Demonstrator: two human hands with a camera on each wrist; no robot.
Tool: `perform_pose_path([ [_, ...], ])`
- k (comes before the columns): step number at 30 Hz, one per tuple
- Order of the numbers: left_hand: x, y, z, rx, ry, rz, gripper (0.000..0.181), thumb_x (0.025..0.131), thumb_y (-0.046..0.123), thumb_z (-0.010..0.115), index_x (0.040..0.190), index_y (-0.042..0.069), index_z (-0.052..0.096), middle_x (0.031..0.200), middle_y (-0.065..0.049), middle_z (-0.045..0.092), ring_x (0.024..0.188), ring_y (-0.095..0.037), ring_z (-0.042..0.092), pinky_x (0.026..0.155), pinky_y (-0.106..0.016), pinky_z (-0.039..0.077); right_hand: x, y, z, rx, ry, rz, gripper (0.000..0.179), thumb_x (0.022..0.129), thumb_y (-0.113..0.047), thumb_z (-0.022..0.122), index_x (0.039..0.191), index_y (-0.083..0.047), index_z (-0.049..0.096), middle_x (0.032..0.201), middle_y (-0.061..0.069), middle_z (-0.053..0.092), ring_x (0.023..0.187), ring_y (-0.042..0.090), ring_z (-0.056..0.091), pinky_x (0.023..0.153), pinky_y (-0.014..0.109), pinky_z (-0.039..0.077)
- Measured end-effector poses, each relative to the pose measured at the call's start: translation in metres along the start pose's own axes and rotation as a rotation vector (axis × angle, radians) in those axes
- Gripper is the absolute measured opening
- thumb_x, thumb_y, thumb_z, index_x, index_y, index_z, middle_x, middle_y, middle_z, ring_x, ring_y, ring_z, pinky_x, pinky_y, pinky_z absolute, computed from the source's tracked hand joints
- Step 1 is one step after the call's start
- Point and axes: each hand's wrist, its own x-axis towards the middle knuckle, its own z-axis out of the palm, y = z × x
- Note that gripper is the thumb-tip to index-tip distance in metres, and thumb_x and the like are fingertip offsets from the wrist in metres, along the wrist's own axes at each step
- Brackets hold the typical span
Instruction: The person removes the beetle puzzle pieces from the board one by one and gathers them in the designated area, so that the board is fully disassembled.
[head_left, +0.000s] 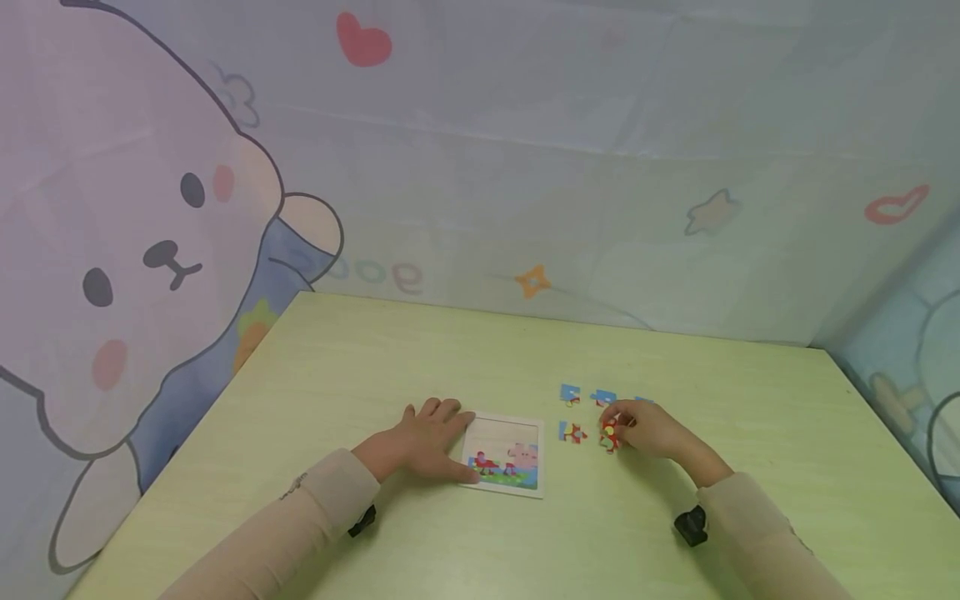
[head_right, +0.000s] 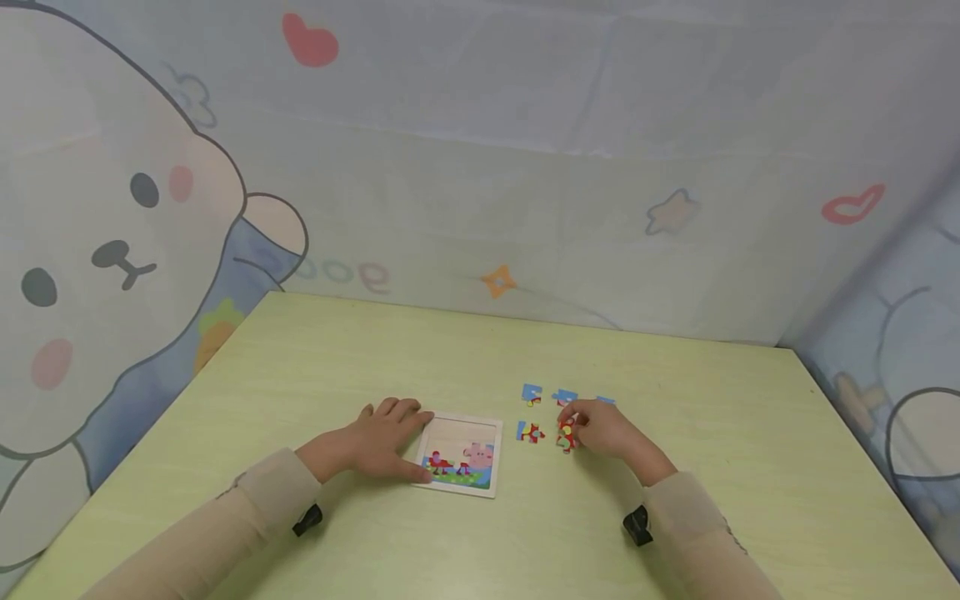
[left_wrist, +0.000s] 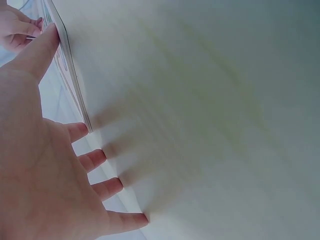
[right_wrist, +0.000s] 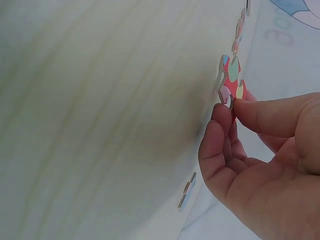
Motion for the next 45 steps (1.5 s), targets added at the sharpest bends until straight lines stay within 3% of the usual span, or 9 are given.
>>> perform_pose_path([
  [16,-0.001,0.001,0.0,-0.004,0.005,0.003,0.093,0.08,0.067,0.062,0.15,0.013,0.033,0.152,-0.011,0.028,0.138,-0.034,0.025,0.106,-0.065,0.022,0.004,0.002,0.001,-0.025,-0.014,0.016,0.022,0.09,0.003,0.05,0.103,-0.005,0.066,0.091,0.009,0.061,0.074,0.018,0.048,0.063,0.029,0.04],
  [21,-0.001,0.001,0.0,-0.009,0.005,0.002,0.093,0.08,0.067,0.062,0.15,0.014,0.033,0.152,-0.011,0.027,0.139,-0.035,0.024,0.106,-0.066,0.021,0.005,0.009,-0.001,-0.012,-0.034,-0.048,0.021,0.091,0.001,0.05,0.105,-0.004,0.065,0.095,0.011,0.064,0.075,0.018,0.052,0.063,0.029,0.041],
  [24,-0.002,0.001,-0.001,-0.013,0.006,0.002,0.093,0.08,0.066,0.062,0.15,0.013,0.033,0.152,-0.011,0.027,0.139,-0.035,0.024,0.106,-0.066,0.021,0.005,0.008,-0.002,0.003,-0.039,-0.047,0.021,0.091,0.001,0.05,0.107,-0.003,0.064,0.098,0.012,0.065,0.078,0.019,0.055,0.065,0.03,0.043],
  [31,-0.003,0.002,-0.002,-0.008,0.005,0.001,0.093,0.08,0.066,0.062,0.15,0.013,0.033,0.152,-0.011,0.027,0.139,-0.035,0.024,0.106,-0.065,0.021,0.001,-0.002,-0.001,-0.01,-0.008,0.026,0.02,0.093,-0.003,0.055,0.112,-0.001,0.063,0.093,0.01,0.061,0.078,0.019,0.052,0.065,0.032,0.043],
  [39,-0.002,0.001,-0.001,-0.005,0.004,-0.003,0.093,0.08,0.067,0.062,0.15,0.014,0.033,0.153,-0.011,0.028,0.139,-0.035,0.024,0.107,-0.065,0.021,0.003,-0.014,-0.007,0.04,0.015,-0.014,0.029,0.092,-0.011,0.062,0.118,0.003,0.059,0.098,0.013,0.058,0.087,0.024,0.058,0.069,0.034,0.048],
  [45,-0.002,0.002,-0.001,-0.004,0.004,-0.004,0.093,0.08,0.067,0.062,0.15,0.013,0.033,0.153,-0.011,0.028,0.139,-0.035,0.024,0.107,-0.065,0.021,0.004,-0.037,-0.004,0.099,0.012,-0.058,0.034,0.092,-0.013,0.065,0.12,0.004,0.058,0.098,0.012,0.055,0.08,0.02,0.057,0.066,0.034,0.048],
])
